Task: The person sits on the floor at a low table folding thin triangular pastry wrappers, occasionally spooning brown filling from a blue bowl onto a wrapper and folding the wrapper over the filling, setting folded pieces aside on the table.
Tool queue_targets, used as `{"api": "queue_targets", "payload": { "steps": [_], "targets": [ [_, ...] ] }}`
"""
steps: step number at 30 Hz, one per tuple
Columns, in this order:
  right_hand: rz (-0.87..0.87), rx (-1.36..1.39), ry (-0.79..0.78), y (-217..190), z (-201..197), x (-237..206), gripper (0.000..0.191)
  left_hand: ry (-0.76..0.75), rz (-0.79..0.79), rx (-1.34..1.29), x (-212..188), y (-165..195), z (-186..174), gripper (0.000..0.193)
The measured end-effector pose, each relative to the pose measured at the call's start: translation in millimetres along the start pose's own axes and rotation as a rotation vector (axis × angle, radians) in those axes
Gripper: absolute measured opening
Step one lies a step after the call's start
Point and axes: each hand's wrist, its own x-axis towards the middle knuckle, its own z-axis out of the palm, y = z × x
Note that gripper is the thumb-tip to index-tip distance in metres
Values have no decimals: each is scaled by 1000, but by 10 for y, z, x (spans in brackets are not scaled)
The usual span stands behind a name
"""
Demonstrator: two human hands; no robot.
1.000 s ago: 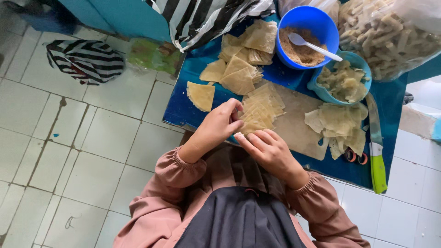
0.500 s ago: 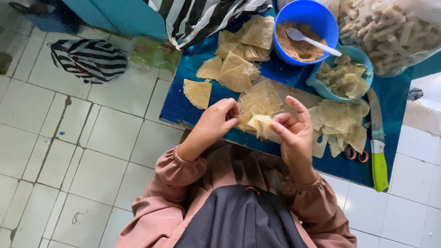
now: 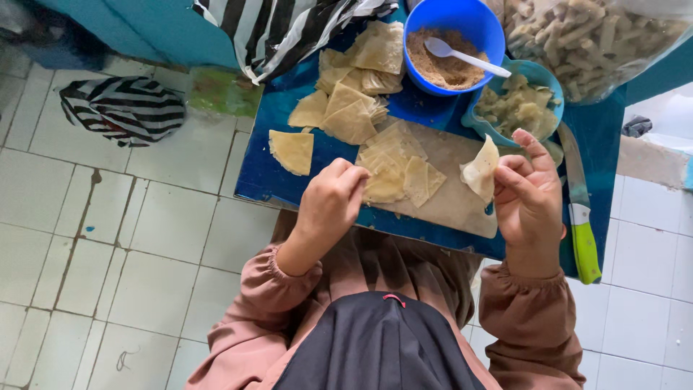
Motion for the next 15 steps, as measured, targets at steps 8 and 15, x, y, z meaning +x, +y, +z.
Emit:
{"api": "queue_targets", "payload": {
  "steps": [8,15],
  "targets": [
    [40,87,23,-32,-99,-147,56,-217,321,147,129,217,576,8],
    [-239,-275,83,-31,-103,-290,58,-268,282,-12,319,157,713,8]
  ]
}}
